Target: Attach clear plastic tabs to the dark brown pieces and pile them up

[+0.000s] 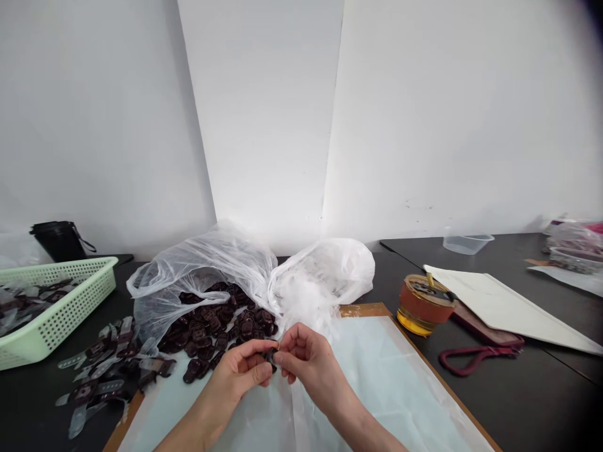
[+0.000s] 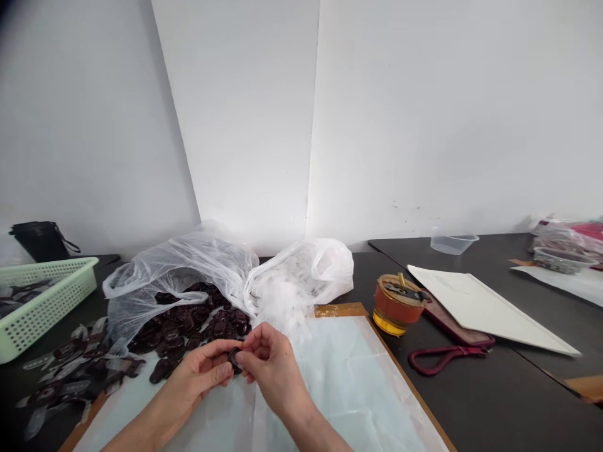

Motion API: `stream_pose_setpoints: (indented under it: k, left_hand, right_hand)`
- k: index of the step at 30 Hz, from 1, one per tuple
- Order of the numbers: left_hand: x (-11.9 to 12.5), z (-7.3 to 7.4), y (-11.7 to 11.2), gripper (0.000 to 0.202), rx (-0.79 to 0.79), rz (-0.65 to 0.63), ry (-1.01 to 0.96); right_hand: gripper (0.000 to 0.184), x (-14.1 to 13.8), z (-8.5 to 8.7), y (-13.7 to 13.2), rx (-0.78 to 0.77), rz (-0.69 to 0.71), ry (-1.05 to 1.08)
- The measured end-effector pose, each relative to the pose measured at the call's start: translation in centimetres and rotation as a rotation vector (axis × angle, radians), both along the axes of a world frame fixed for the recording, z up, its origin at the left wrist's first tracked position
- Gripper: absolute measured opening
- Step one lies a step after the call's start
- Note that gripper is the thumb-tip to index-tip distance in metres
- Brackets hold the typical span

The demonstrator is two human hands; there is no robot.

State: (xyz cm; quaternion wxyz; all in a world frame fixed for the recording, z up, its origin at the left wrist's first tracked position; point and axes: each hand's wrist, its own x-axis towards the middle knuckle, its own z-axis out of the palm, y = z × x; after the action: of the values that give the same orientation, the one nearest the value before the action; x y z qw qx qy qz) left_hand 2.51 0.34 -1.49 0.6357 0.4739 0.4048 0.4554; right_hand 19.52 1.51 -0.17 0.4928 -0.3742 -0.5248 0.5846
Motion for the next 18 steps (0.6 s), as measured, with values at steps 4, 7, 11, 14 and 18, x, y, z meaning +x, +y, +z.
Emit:
stream_pose_setpoints:
  k: [4,7,11,14,18]
  left_hand:
    - [0.16,0.02,0.04,0.038,-0.001,0.005,0.001]
    - [0.27,-0.20,0.14,0.037,0.029,0.010,0.006]
    - [0.31,-0.39,0.25,0.037,0.047,0.010,0.005]
    - [0.40,-0.29,0.22,0.037,0.050,0.015,0.018]
    - [0.57,-0.29,0.15,0.039,0.049,0.042,0.034]
  right_hand:
    - [0.016,-0.02,0.20,-0.14,0.024,-0.017,-0.029]
    - [0.015,0.01,0.20,-0.06,0.033,-0.024,-0.053]
    - [0.015,0.04,0.15,-0.04,0.044,-0.033,-0.074]
    - [0.016,0.04,0.12,-0.13,0.050,-0.045,-0.061]
    - [0.017,0.02,-0.07,-0.13,0.048,-0.052,-0.035]
